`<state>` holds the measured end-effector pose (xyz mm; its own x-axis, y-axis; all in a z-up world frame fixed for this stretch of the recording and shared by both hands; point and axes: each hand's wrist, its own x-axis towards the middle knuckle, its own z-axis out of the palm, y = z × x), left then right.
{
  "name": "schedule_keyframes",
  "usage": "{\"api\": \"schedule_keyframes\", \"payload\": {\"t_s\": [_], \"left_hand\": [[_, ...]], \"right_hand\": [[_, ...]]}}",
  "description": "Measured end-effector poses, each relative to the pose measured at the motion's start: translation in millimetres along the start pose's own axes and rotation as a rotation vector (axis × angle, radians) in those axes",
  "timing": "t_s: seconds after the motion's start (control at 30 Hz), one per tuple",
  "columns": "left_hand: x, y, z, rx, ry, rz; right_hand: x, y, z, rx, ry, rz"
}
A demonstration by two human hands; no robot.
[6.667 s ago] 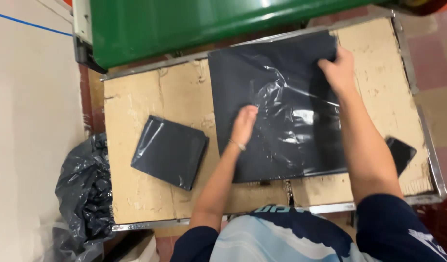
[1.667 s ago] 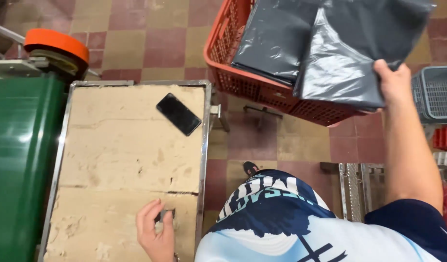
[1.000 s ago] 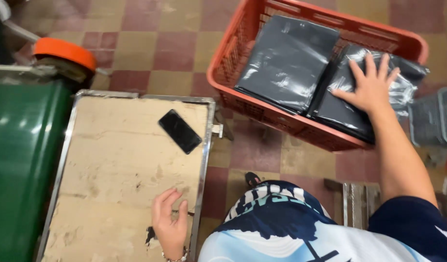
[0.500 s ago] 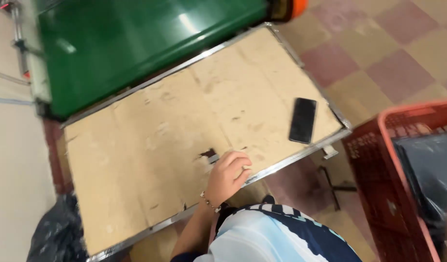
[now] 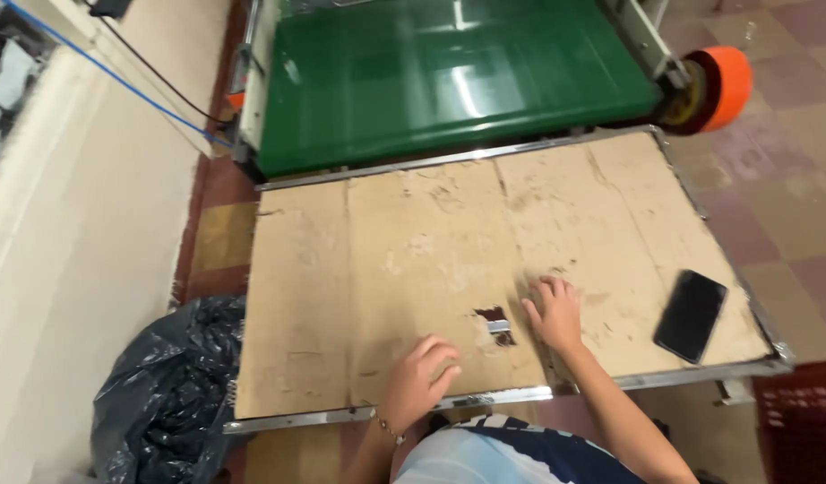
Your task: Folding black plastic bags and stacking them in a crate.
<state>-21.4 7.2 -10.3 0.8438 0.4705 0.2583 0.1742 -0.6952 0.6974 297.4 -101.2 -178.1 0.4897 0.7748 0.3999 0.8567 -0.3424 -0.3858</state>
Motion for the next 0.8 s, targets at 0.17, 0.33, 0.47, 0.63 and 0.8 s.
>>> {"api": "schedule_keyframes", "payload": {"t_s": [0.17, 0.33, 0.47, 0.63, 0.8], "left_hand": [[-41, -48, -18, -0.029, -0.08, -0.189], [-61, -127, 2, -0.029, -0.162, -0.313], [-29, -193, 13, 0.033, -0.126, -0.321], [16, -248, 11, 0.046, 0.25, -0.264], [6, -304, 47, 0.316, 0.382, -0.275]], "right_hand": [[-1, -21, 49, -0.156, -0.073, 0.192], [-9, -26, 55, -0.316, 0.025, 0.235], [-8, -21, 62, -0.287, -0.031, 0.27], [-13, -16, 67, -0.446, -0.034, 0.273], [-18, -19, 65, -0.458, -0.051, 0.282]]}}
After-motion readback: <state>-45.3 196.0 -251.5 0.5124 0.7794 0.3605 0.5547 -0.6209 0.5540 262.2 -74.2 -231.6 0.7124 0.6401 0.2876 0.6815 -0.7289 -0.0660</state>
